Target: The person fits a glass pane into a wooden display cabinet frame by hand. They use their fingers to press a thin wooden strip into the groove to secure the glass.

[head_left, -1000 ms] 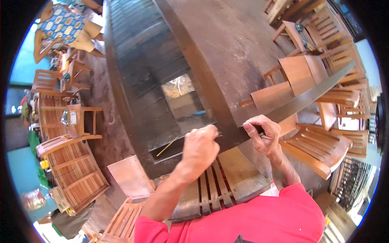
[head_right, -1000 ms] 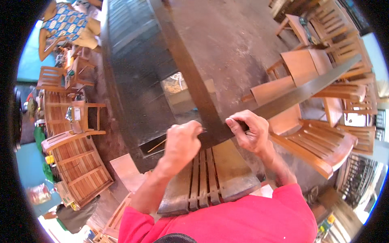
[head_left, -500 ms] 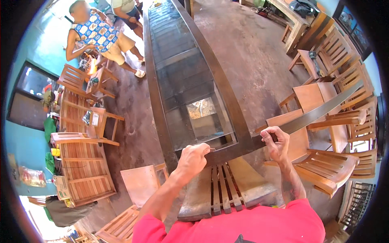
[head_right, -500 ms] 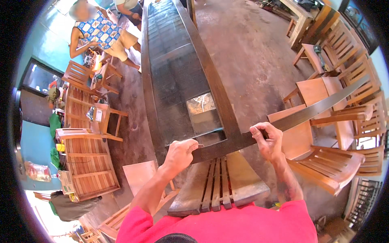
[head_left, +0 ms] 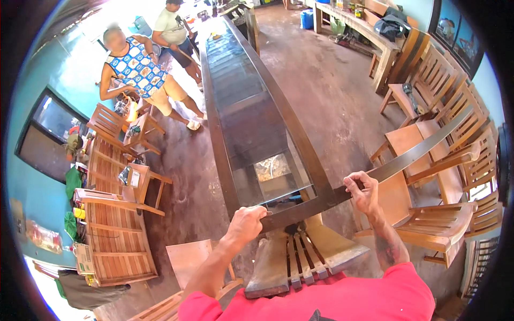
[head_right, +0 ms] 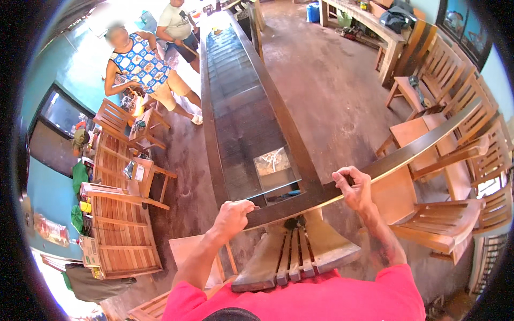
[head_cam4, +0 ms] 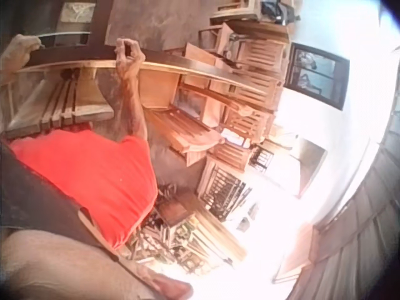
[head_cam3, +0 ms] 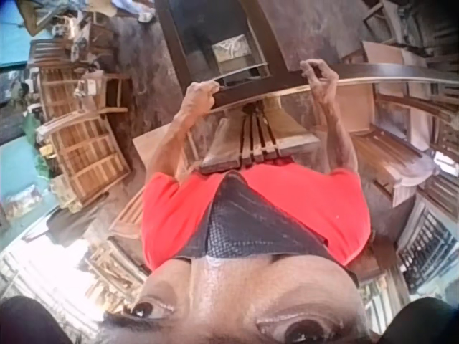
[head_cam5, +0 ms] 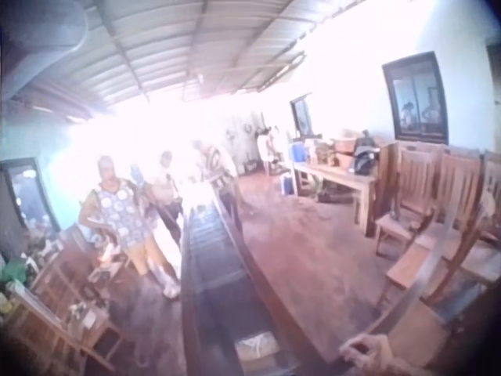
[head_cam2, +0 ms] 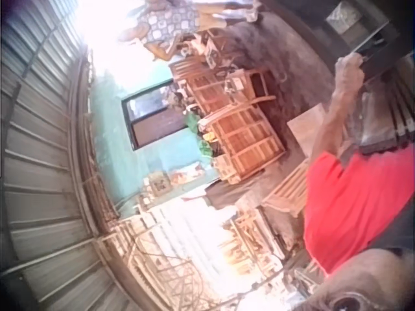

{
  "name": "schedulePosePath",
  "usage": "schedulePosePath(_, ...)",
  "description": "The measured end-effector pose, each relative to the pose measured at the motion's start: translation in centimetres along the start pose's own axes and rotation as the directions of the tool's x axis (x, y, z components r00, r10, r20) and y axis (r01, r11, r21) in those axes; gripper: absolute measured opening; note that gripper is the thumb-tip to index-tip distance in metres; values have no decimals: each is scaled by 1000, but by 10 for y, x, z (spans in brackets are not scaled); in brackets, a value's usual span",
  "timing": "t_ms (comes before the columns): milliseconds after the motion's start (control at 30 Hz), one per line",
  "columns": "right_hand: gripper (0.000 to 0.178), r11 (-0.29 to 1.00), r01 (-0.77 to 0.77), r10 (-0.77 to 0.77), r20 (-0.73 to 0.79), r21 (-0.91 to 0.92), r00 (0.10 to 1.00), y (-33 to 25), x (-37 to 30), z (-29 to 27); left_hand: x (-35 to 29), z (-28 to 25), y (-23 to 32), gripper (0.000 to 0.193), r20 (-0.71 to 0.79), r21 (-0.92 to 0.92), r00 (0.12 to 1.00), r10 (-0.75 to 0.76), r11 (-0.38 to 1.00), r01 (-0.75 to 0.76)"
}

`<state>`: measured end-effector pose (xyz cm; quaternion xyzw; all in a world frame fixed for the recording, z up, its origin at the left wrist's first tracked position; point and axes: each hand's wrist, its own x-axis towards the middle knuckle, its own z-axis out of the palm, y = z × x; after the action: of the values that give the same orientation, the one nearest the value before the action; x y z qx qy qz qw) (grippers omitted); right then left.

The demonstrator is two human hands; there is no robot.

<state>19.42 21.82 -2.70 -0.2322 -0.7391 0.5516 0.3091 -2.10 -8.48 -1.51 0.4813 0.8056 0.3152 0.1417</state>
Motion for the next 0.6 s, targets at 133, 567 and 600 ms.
schedulePosePath(133,12,999,-46,47,11,-26,999,3,-1,-1,-7,5,0,18,-1,90,1000,10,996,-10)
schedulePosePath(567,14,984,89,-113,-154,-152,982,-125,-63,-23,-16,7,-25,17,-34,-48,987,155,987,-156)
schedulePosePath(600,15,985,58,-93,-216,-161,972,-137,-79,-24,-12,15,-28,17,-38,-16,985,167,986,-168)
